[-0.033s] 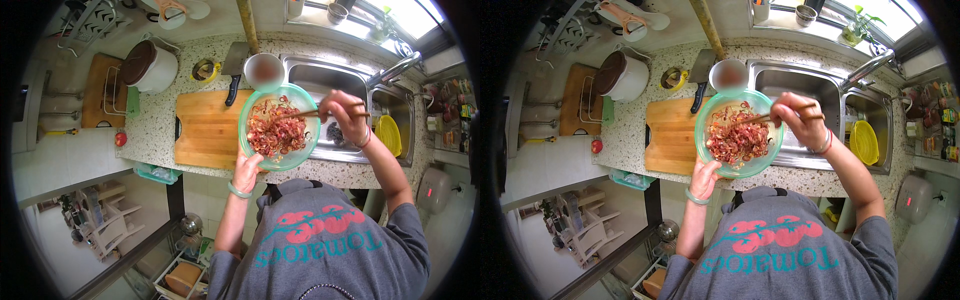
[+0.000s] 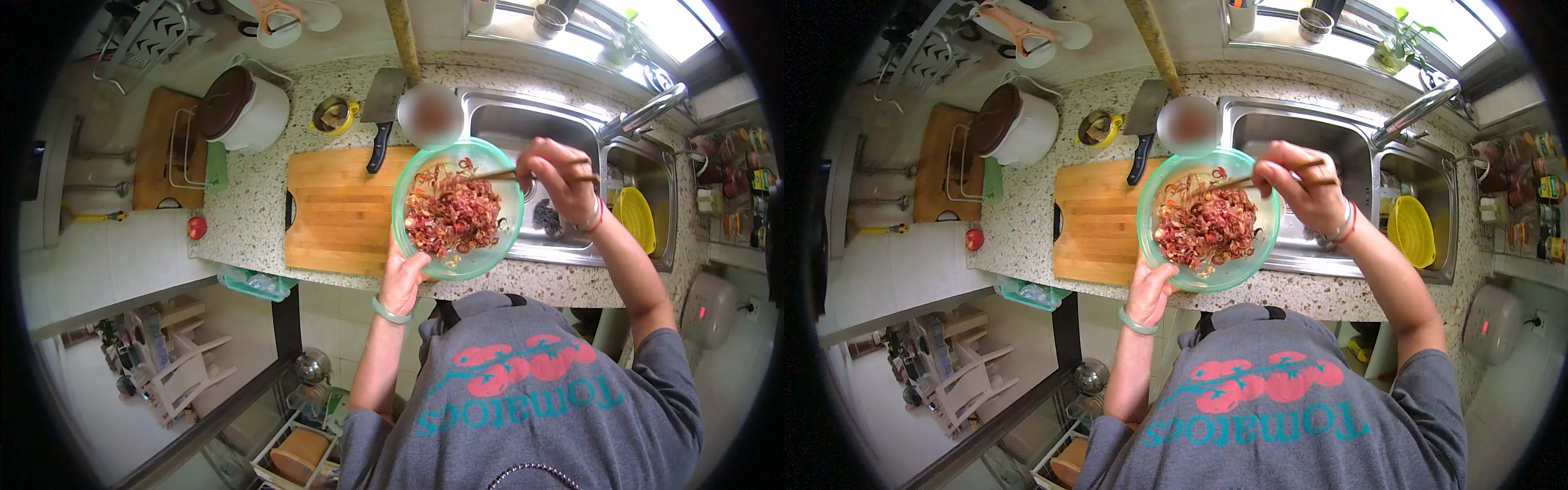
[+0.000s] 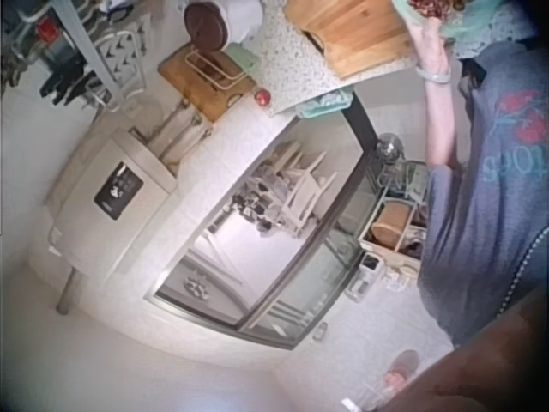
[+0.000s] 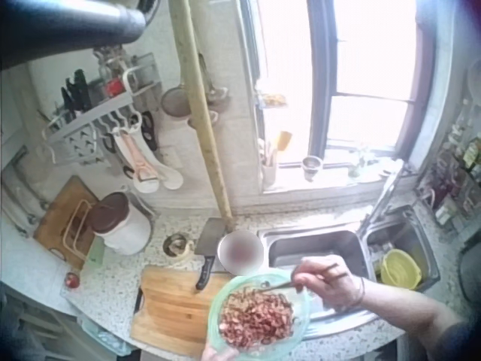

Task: The person prepares a dish by adding sauces to a bowl of chopped ingredients, stir-frying sliced vegetables in a wok, and mixing ground meat with seasonings. They retrieve a container from the refrigerator and place it back inside, then combine the seasoned meat with the chopped ingredients using chopsticks.

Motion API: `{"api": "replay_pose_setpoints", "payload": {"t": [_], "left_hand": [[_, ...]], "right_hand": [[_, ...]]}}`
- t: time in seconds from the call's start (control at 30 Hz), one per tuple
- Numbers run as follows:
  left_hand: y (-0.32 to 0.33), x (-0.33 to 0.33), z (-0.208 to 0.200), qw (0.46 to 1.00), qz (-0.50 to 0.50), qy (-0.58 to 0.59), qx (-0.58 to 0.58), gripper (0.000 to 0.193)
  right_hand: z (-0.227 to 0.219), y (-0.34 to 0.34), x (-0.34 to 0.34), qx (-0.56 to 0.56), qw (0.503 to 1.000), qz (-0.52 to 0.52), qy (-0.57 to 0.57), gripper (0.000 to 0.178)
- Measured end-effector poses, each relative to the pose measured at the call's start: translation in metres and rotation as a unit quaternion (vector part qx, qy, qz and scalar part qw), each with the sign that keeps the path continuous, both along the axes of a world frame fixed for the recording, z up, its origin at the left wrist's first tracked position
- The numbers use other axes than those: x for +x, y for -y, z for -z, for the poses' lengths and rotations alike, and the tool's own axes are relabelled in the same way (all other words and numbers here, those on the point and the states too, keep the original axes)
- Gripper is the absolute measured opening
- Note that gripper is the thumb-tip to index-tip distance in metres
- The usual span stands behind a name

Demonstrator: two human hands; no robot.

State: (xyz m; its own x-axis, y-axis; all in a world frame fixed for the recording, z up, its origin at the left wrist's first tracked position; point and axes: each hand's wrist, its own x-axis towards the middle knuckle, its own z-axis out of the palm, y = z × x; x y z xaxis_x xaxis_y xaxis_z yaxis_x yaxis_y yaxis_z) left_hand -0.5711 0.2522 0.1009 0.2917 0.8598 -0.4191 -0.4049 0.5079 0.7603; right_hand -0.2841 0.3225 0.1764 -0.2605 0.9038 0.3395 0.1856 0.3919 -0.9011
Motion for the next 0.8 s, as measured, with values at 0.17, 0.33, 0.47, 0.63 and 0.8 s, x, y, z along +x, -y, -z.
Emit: {"api": "replay_pose_setpoints", "payload": {"t": [0.17,0.33,0.47,0.63,0.8], "left_hand": [[0.007,0.001,0.005,0.998,-0.029,0.048,-0.002,0.069],[0.011,0.02,0.012,0.982,-0.136,0.115,-0.055,0.079],[0.008,0.03,0.025,0.979,-0.153,0.106,-0.08,0.074],[0.002,0.029,0.016,0.982,-0.141,0.109,-0.067,0.069],[0.003,0.03,0.014,0.986,-0.12,0.106,-0.051,0.069]], "right_hand": [[0.014,-0.008,0.015,-0.019,0.993,0.064,0.099,0.016],[0.037,0.055,0.011,0.007,0.977,0.104,0.187,0.022],[0.043,0.075,-0.022,-0.013,0.989,0.12,0.081,0.005],[0.013,0.069,-0.036,0.078,0.987,0.083,0.111,0.006],[0.007,0.069,-0.064,0.084,0.991,0.031,0.102,0.013]]}}
